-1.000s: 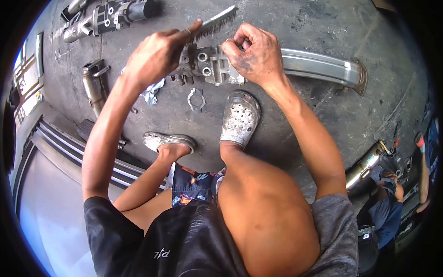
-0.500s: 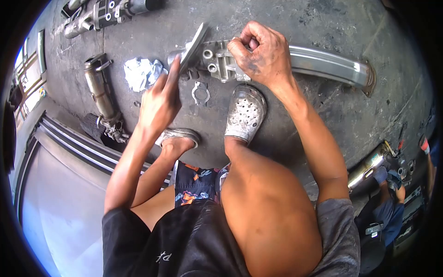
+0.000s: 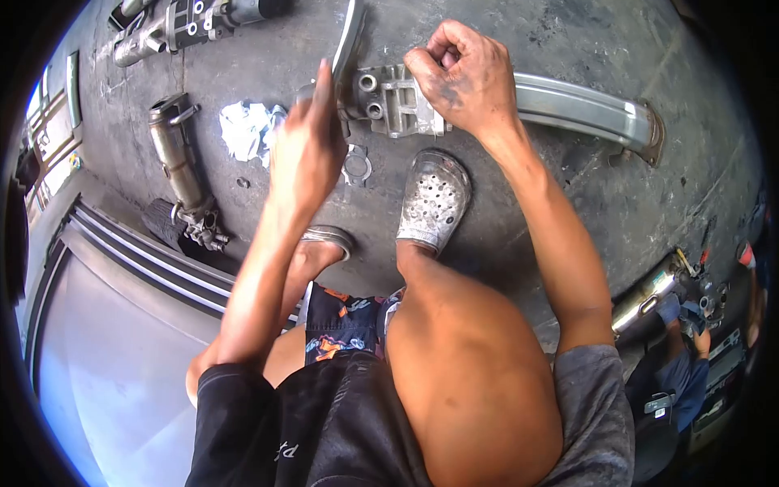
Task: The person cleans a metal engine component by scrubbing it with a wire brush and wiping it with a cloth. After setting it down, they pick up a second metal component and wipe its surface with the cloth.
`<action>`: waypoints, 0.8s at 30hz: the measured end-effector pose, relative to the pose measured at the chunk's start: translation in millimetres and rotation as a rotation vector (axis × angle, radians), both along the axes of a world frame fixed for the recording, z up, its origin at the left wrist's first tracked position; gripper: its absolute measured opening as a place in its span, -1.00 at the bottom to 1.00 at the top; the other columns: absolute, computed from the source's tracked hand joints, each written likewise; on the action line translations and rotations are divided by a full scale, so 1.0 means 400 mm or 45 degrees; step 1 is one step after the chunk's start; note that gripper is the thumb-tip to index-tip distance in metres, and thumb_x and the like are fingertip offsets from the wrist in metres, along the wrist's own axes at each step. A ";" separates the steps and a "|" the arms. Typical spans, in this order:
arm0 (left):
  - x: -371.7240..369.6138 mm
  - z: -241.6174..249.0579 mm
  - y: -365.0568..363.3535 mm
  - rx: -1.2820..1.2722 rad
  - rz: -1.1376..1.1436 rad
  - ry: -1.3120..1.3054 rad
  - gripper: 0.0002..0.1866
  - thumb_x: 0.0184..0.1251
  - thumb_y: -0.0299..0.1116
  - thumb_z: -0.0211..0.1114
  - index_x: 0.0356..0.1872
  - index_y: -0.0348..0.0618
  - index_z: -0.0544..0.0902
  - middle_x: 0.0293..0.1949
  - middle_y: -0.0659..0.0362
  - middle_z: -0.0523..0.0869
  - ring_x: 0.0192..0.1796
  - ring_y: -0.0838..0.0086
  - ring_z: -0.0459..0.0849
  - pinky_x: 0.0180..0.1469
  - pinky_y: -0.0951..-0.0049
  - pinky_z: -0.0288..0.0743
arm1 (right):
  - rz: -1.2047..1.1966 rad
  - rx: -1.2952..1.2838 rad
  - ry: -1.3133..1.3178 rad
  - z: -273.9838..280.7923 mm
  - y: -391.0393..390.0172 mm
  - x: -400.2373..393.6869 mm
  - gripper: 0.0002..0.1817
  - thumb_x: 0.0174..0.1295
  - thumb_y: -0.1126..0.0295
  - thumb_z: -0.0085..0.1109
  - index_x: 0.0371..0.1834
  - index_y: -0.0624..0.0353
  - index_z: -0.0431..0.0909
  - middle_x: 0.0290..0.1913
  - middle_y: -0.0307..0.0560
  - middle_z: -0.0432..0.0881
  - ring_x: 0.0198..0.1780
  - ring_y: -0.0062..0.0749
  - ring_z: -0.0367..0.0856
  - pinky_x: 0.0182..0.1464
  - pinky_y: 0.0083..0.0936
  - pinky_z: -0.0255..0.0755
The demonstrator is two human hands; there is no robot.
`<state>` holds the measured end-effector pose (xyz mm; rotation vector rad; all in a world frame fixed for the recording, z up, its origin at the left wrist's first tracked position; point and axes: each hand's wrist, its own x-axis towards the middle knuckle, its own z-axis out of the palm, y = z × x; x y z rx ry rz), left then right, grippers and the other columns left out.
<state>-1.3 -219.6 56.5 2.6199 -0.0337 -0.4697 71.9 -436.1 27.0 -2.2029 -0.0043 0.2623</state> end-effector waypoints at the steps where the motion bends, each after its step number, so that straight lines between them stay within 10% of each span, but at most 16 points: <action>1: 0.068 0.004 -0.009 -0.004 -0.035 -0.043 -0.28 0.29 -0.57 0.23 0.54 -0.26 0.34 -0.19 -0.22 0.73 -0.31 -0.14 0.79 -0.24 -0.04 0.71 | 0.007 -0.007 0.006 0.001 0.001 0.001 -0.74 0.07 0.27 0.40 -0.54 0.15 0.52 -0.67 -0.27 0.42 -0.59 -0.52 0.43 -0.43 -0.46 0.41; 4: 0.166 0.058 0.039 -0.202 0.106 -0.336 -0.58 0.37 -0.55 0.22 0.23 -0.40 0.64 -0.29 -0.26 0.77 -0.28 -0.06 0.82 -0.22 0.03 0.70 | 0.045 -0.017 0.050 0.006 -0.006 0.007 -0.74 0.07 0.27 0.40 -0.54 0.15 0.52 -0.67 -0.27 0.40 -0.59 -0.51 0.40 -0.44 -0.45 0.39; 7: 0.151 0.189 0.073 -0.128 0.276 0.057 -0.64 0.42 -0.58 0.20 0.20 -0.47 0.63 -0.44 -0.23 0.73 -0.40 -0.01 0.81 -0.33 0.21 0.63 | 0.029 0.033 0.024 -0.002 -0.004 -0.013 -0.74 0.06 0.28 0.40 -0.54 0.16 0.51 -0.66 -0.26 0.39 -0.60 -0.49 0.36 -0.46 -0.43 0.36; 9: 0.092 0.210 0.079 -0.209 0.207 0.140 -0.58 0.50 -0.51 0.25 0.32 -0.41 0.61 -0.65 0.17 0.56 -0.60 0.68 0.38 -0.56 0.47 0.26 | 0.030 0.055 -0.005 -0.001 -0.006 -0.014 -0.73 0.06 0.29 0.41 -0.54 0.16 0.50 -0.65 -0.25 0.40 -0.60 -0.47 0.36 -0.47 -0.42 0.36; 16: 0.170 0.249 0.036 -0.171 -0.257 0.465 -0.60 0.32 -0.68 0.14 0.17 -0.50 0.67 -0.44 -0.37 0.64 -0.35 -0.18 0.74 -0.22 0.06 0.59 | 0.066 0.045 0.027 0.020 -0.006 -0.027 -0.73 0.06 0.30 0.41 -0.54 0.16 0.50 -0.61 -0.19 0.51 -0.58 -0.44 0.44 -0.45 -0.41 0.41; 19: 0.273 0.118 0.035 -0.087 -0.531 0.374 -0.66 0.29 -0.54 0.21 0.04 -0.48 0.73 -0.47 -0.34 0.64 -0.37 -0.19 0.74 -0.21 -0.01 0.62 | 0.046 0.034 0.003 0.013 -0.009 -0.028 -0.73 0.06 0.29 0.43 -0.55 0.16 0.51 -0.60 -0.19 0.52 -0.59 -0.44 0.44 -0.44 -0.40 0.41; 24: 0.251 0.246 0.061 0.014 -0.540 0.407 -0.67 0.31 -0.49 0.24 0.05 -0.30 0.79 -0.33 -0.19 0.78 -0.20 -0.06 0.78 -0.03 0.00 0.61 | 0.038 0.050 0.048 0.015 -0.008 -0.010 -0.71 0.06 0.26 0.44 -0.53 0.17 0.51 -0.61 -0.19 0.51 -0.59 -0.41 0.44 -0.45 -0.40 0.41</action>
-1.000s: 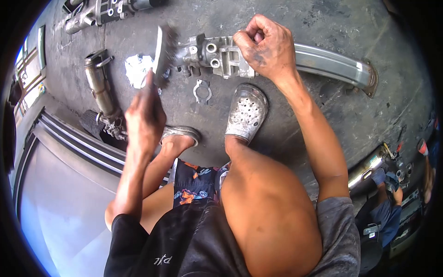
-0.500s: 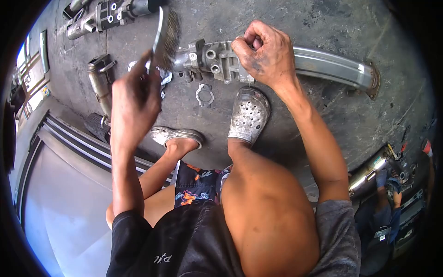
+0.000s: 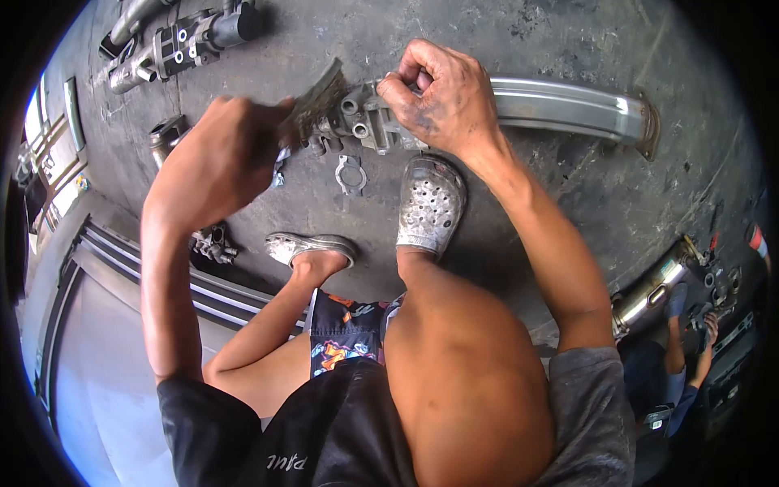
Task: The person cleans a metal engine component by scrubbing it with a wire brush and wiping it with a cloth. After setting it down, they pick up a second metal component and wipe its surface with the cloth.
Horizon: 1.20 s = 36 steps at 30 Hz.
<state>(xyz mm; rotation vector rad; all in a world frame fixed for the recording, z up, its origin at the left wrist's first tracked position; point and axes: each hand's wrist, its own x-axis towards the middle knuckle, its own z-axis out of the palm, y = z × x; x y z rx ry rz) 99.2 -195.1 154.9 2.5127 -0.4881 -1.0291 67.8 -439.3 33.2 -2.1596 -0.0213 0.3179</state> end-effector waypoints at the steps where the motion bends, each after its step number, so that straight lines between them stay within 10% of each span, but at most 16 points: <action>1: 0.004 0.031 0.009 -0.008 0.055 0.138 -0.67 0.32 -0.48 0.24 0.05 -0.30 0.79 -0.32 -0.17 0.79 -0.17 -0.04 0.78 0.00 0.01 0.60 | 0.011 0.014 -0.020 -0.003 -0.001 -0.003 -0.71 0.06 0.26 0.44 -0.52 0.17 0.51 -0.61 -0.19 0.51 -0.59 -0.41 0.44 -0.45 -0.40 0.41; 16: 0.131 -0.036 -0.068 0.255 -0.287 0.312 -0.60 0.23 -0.50 0.24 0.09 -0.31 0.78 -0.15 -0.19 0.74 -0.06 0.03 0.76 0.07 0.13 0.64 | 0.065 0.017 -0.111 -0.009 -0.003 -0.015 -0.74 0.12 0.28 0.39 -0.50 0.17 0.52 -0.58 -0.19 0.50 -0.56 -0.42 0.46 -0.43 -0.40 0.42; 24: 0.111 -0.017 -0.049 0.187 -0.335 0.167 -0.64 0.16 -0.61 0.19 -0.04 -0.40 0.80 -0.37 -0.24 0.75 -0.23 0.00 0.78 -0.04 0.11 0.66 | 0.070 0.042 -0.192 -0.011 -0.003 -0.024 -0.75 0.12 0.37 0.39 -0.51 0.16 0.47 -0.62 -0.24 0.39 -0.58 -0.48 0.36 -0.46 -0.42 0.35; 31: 0.101 -0.074 -0.127 0.147 -0.474 0.005 -0.60 0.25 -0.60 0.22 0.12 -0.36 0.74 -0.32 -0.16 0.73 -0.34 0.05 0.75 -0.23 0.08 0.66 | 0.048 -0.002 -0.072 -0.007 -0.001 -0.011 -0.77 0.07 0.31 0.39 -0.47 0.17 0.52 -0.54 -0.13 0.60 -0.49 -0.24 0.62 -0.36 -0.29 0.53; 36: 0.117 0.016 0.030 0.033 -0.457 -0.005 -0.58 0.30 -0.63 0.14 0.13 -0.23 0.78 -0.28 -0.11 0.83 -0.29 0.12 0.79 -0.01 0.07 0.64 | 0.078 0.035 -0.093 -0.007 -0.007 -0.014 -0.75 0.07 0.27 0.39 -0.48 0.18 0.53 -0.54 -0.13 0.60 -0.50 -0.25 0.60 -0.36 -0.31 0.53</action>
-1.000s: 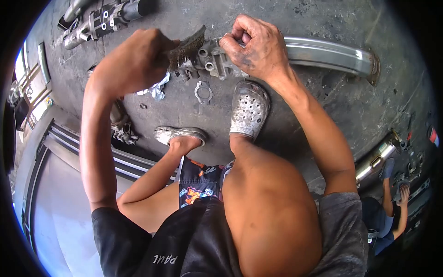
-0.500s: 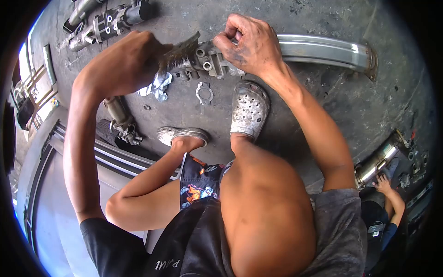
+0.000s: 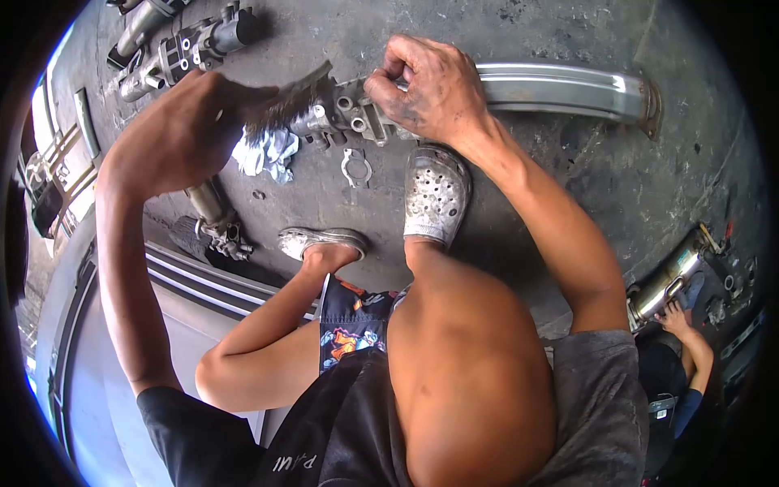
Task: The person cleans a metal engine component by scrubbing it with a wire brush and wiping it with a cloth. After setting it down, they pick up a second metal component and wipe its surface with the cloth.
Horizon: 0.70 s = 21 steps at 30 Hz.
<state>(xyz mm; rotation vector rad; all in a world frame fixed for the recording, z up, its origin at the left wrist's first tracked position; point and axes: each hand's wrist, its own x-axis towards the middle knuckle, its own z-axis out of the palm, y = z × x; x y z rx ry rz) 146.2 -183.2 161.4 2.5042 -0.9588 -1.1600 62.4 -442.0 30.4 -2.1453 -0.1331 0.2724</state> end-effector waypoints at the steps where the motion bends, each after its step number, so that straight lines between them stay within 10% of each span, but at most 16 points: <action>1: 0.001 0.009 0.009 0.062 0.038 0.095 -0.54 0.26 -0.65 0.12 0.15 -0.26 0.77 -0.27 -0.13 0.84 -0.26 0.12 0.81 0.02 0.07 0.64 | -0.011 -0.016 0.010 0.001 0.000 0.007 -0.74 0.08 0.26 0.39 -0.48 0.18 0.53 -0.55 -0.13 0.59 -0.51 -0.26 0.60 -0.36 -0.31 0.53; 7: -0.014 -0.155 -0.081 -0.004 0.229 0.046 -0.48 0.23 -0.62 0.10 0.23 -0.28 0.71 -0.41 -0.19 0.77 -0.36 0.10 0.80 -0.12 0.10 0.66 | -0.062 -0.007 0.017 -0.009 0.007 0.026 -0.75 0.15 0.35 0.39 -0.50 0.19 0.50 -0.61 -0.25 0.43 -0.56 -0.55 0.37 -0.46 -0.48 0.33; 10: -0.024 -0.132 -0.028 -0.173 0.250 -0.047 -0.50 0.26 -0.60 0.10 0.23 -0.32 0.70 -0.46 -0.20 0.74 -0.43 0.12 0.77 -0.20 0.10 0.64 | -0.018 -0.020 0.055 -0.010 0.003 0.015 -0.74 0.08 0.25 0.39 -0.48 0.19 0.55 -0.57 -0.12 0.57 -0.53 -0.29 0.56 -0.38 -0.32 0.50; 16: -0.005 -0.103 -0.071 0.156 0.192 0.294 -0.56 0.32 -0.49 0.16 0.20 -0.37 0.71 -0.29 -0.24 0.78 -0.18 0.06 0.80 0.05 0.10 0.63 | -0.054 0.002 0.058 0.005 0.003 0.016 -0.75 0.07 0.26 0.40 -0.48 0.18 0.55 -0.59 -0.12 0.55 -0.55 -0.35 0.53 -0.40 -0.35 0.48; 21: -0.002 -0.139 -0.056 0.010 0.162 -0.099 -0.59 0.37 -0.40 0.24 0.21 -0.11 0.76 -0.17 -0.18 0.72 -0.03 0.09 0.74 0.11 0.12 0.61 | -0.039 -0.026 0.085 -0.006 0.004 0.030 -0.74 0.07 0.27 0.41 -0.48 0.18 0.55 -0.60 -0.16 0.52 -0.56 -0.37 0.51 -0.42 -0.37 0.46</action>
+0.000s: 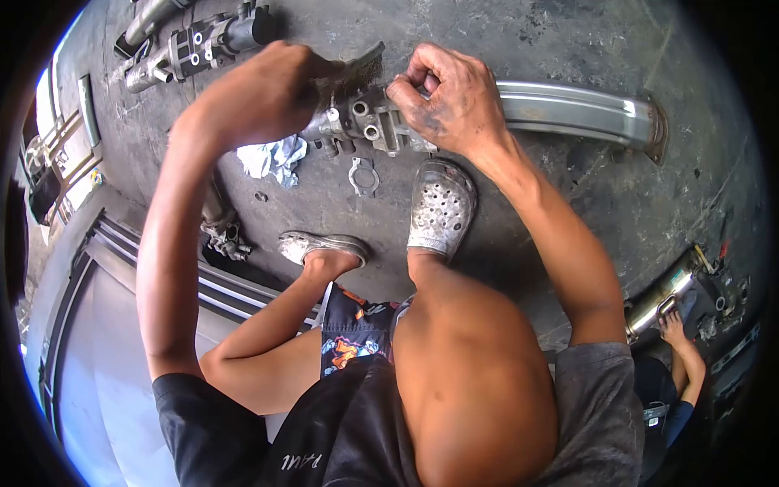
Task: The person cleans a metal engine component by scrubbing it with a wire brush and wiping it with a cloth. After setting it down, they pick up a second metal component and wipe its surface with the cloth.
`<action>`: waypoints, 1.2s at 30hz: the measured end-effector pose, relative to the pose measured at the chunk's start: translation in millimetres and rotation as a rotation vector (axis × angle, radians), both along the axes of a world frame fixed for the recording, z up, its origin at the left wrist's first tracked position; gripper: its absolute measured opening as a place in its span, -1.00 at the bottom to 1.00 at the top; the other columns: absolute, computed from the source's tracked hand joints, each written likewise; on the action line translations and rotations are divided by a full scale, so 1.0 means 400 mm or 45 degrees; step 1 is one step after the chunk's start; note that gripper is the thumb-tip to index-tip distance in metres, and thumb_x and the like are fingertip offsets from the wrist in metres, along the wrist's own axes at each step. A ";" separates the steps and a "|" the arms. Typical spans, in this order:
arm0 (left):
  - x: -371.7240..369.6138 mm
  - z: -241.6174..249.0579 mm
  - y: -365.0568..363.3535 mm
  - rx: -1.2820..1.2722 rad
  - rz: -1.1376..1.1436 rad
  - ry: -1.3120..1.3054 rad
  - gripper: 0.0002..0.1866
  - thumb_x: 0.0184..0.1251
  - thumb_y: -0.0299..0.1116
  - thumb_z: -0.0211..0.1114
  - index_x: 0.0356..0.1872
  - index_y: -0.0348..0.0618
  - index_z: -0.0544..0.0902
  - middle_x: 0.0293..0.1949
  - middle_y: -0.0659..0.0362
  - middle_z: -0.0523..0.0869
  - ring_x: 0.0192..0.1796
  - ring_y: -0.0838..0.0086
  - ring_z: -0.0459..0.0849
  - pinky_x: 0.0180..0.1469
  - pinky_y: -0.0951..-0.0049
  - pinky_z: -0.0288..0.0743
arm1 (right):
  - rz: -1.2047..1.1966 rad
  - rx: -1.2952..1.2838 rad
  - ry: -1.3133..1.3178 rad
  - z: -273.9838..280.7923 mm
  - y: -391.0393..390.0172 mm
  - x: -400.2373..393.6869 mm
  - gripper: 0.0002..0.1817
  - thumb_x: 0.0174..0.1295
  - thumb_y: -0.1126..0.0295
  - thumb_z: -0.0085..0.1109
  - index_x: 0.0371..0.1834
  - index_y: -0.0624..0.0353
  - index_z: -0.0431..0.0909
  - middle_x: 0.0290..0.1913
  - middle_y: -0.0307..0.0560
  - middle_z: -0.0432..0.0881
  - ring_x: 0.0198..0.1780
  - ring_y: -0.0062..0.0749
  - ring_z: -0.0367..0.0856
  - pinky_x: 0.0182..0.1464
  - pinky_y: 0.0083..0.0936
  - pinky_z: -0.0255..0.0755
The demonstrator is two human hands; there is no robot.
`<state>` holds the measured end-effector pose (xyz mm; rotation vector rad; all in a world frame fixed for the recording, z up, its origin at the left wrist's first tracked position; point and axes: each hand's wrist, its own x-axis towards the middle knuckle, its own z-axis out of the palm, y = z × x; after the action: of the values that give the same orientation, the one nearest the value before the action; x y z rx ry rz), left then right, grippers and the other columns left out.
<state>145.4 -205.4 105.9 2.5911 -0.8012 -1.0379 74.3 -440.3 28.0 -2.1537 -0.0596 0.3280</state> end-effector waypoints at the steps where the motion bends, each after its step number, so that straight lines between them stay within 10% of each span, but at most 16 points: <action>1: -0.010 0.020 0.026 -0.121 -0.003 -0.073 -0.60 0.37 -0.40 0.24 0.20 -0.08 0.77 -0.19 -0.17 0.72 -0.05 0.10 0.74 0.09 0.13 0.61 | -0.003 -0.004 -0.007 0.002 -0.001 -0.005 -0.74 0.07 0.27 0.41 -0.48 0.18 0.55 -0.60 -0.16 0.52 -0.56 -0.37 0.50 -0.42 -0.38 0.46; 17: 0.046 0.067 -0.094 0.267 -0.156 0.337 -0.62 0.27 -0.49 0.29 0.10 -0.35 0.75 -0.13 -0.16 0.75 0.01 0.14 0.76 0.14 0.14 0.64 | -0.006 -0.005 -0.048 0.007 -0.002 -0.009 -0.75 0.05 0.28 0.39 -0.50 0.19 0.53 -0.61 -0.13 0.50 -0.57 -0.31 0.51 -0.42 -0.36 0.46; 19: 0.070 -0.030 -0.120 0.222 -0.226 0.345 -0.56 0.33 -0.46 0.21 0.22 -0.35 0.69 -0.37 -0.10 0.79 -0.45 0.18 0.79 -0.29 0.27 0.75 | -0.005 -0.003 -0.040 0.005 -0.002 -0.007 -0.74 0.05 0.27 0.39 -0.50 0.19 0.53 -0.61 -0.14 0.50 -0.57 -0.32 0.51 -0.41 -0.36 0.47; 23: 0.133 0.084 -0.134 0.257 -0.040 0.507 -0.75 0.38 -0.37 0.22 -0.35 -0.38 0.75 -0.59 0.01 0.73 -0.64 0.38 0.71 -0.60 0.38 0.61 | 0.011 0.036 -0.121 -0.005 -0.004 -0.008 -0.76 0.12 0.35 0.41 -0.50 0.18 0.51 -0.62 -0.23 0.43 -0.58 -0.47 0.40 -0.46 -0.44 0.35; 24: 0.134 0.103 -0.106 0.271 -0.010 0.538 -0.63 0.36 -0.49 0.21 0.15 -0.14 0.78 -0.37 0.02 0.81 -0.49 0.33 0.78 -0.41 0.39 0.71 | -0.014 0.053 -0.160 -0.006 -0.002 -0.013 -0.76 0.15 0.39 0.41 -0.50 0.17 0.50 -0.62 -0.27 0.39 -0.58 -0.54 0.34 -0.48 -0.48 0.29; 27: 0.082 0.107 -0.049 0.018 -0.226 0.211 -0.66 0.25 -0.57 0.23 0.01 -0.20 0.83 -0.17 0.00 0.82 -0.04 0.39 0.81 0.06 0.32 0.69 | -0.032 0.035 -0.113 0.000 0.002 -0.007 -0.76 0.15 0.38 0.41 -0.51 0.17 0.50 -0.62 -0.28 0.40 -0.57 -0.55 0.35 -0.48 -0.49 0.28; 31: 0.122 0.109 -0.153 0.356 -0.134 0.536 -0.64 0.23 -0.50 0.24 0.03 -0.25 0.80 -0.33 -0.04 0.79 -0.55 0.32 0.77 -0.53 0.36 0.66 | -0.038 -0.016 -0.039 0.010 0.001 0.010 -0.75 0.07 0.28 0.40 -0.50 0.20 0.56 -0.61 -0.17 0.51 -0.57 -0.35 0.51 -0.41 -0.37 0.46; 36: 0.142 0.147 -0.129 0.226 -0.183 0.690 -0.59 0.49 -0.20 0.25 -0.40 -0.40 0.75 -0.46 -0.24 0.74 -0.35 0.09 0.78 -0.28 0.13 0.61 | -0.012 -0.060 -0.043 -0.003 0.002 0.001 -0.76 0.07 0.29 0.39 -0.50 0.20 0.56 -0.63 -0.17 0.50 -0.58 -0.39 0.48 -0.42 -0.39 0.44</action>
<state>202.4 -256.9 164.7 2.2205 -0.7832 -1.8157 74.7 -439.5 26.8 -2.2054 -0.0613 0.2898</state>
